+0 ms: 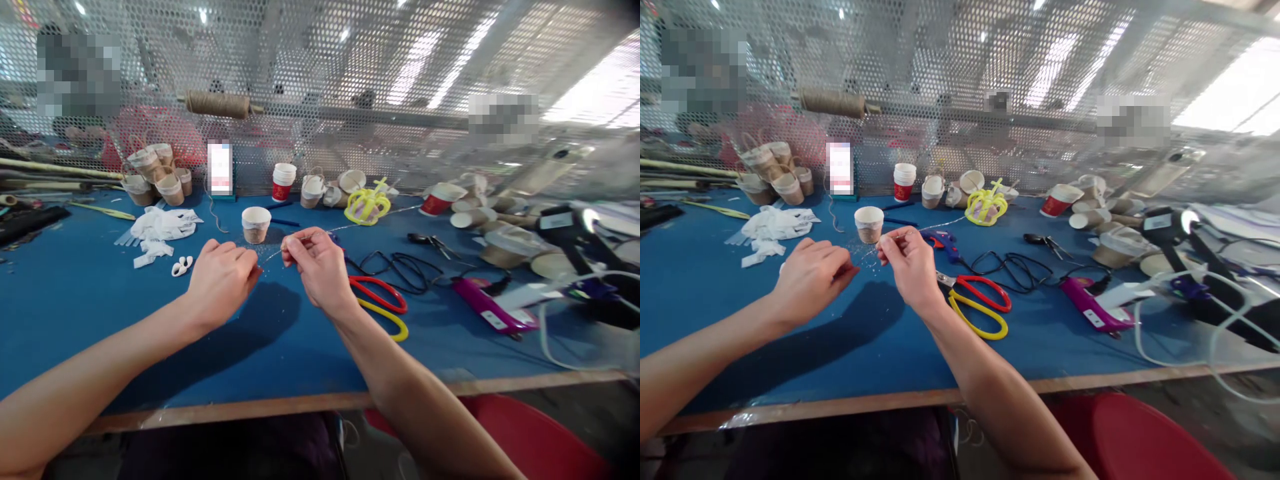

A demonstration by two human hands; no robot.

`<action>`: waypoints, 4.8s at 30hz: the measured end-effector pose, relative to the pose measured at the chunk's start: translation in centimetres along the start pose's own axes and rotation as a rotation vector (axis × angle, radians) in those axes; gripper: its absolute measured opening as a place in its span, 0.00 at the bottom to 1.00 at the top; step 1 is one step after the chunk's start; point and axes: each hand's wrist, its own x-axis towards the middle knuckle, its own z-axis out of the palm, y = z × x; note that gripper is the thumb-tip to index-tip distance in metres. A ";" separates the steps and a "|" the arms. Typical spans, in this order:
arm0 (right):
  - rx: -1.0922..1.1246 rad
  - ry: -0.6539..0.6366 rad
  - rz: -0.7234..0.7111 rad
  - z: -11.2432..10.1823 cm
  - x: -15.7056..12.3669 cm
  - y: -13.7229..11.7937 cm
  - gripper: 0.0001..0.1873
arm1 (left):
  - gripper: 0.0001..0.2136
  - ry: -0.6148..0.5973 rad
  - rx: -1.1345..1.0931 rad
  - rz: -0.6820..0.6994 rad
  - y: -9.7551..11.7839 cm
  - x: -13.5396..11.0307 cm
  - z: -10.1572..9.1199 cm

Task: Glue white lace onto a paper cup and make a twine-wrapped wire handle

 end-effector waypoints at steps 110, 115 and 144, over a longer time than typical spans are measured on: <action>-0.028 0.040 -0.035 -0.3 0.5 0.4 0.05 | 0.08 -0.148 -0.332 -0.100 -1.5 0.4 0.8; 0.260 0.026 0.037 -0.4 1.0 0.0 0.08 | 0.16 -0.574 -1.268 -0.269 -3.2 0.5 1.0; 0.350 -0.008 0.078 -0.4 0.9 -0.5 0.09 | 0.13 -0.686 -1.740 -0.284 -2.5 -0.5 2.3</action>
